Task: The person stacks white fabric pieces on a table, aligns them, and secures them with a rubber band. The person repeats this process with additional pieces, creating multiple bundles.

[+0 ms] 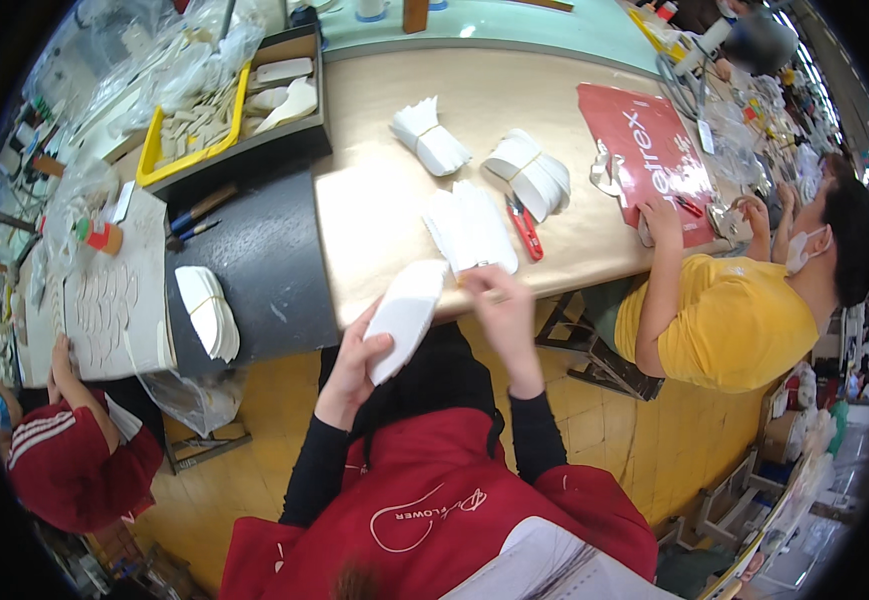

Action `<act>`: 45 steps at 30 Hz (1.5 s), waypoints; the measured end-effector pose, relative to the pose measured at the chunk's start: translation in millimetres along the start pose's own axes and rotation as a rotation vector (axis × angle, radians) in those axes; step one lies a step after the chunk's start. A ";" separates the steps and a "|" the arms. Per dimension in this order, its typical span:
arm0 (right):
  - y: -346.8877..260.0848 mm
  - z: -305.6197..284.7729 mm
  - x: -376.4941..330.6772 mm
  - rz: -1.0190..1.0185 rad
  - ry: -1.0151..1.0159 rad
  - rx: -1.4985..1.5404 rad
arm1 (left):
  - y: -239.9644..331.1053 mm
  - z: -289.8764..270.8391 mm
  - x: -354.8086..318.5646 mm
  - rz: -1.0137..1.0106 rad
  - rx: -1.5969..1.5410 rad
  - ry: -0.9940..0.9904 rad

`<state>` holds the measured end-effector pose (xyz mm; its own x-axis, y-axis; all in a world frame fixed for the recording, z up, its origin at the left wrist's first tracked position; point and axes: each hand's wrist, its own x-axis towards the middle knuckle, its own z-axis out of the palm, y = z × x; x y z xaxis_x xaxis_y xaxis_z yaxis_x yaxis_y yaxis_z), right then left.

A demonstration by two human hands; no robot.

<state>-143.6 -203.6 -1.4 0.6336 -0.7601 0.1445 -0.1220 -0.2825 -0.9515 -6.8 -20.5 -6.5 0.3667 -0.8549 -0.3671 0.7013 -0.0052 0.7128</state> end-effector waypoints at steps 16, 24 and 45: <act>-5.4 30.1 -21.8 0.225 -0.195 0.402 | -2.3 4.4 -11.7 -0.052 -0.112 -0.162; -19.3 33.2 -21.8 0.462 -0.233 0.633 | -13.4 1.2 -13.0 0.019 -0.155 -0.136; -14.8 26.4 -7.8 0.246 -0.144 1.641 | -23.6 -9.1 -6.7 -0.179 -0.708 -0.379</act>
<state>-126.6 -178.0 4.4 0.7940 -0.6075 0.0222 0.5971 0.7726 -0.2156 -20.2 -9.9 -26.3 0.0707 -0.9899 -0.1225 0.9955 0.0623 0.0709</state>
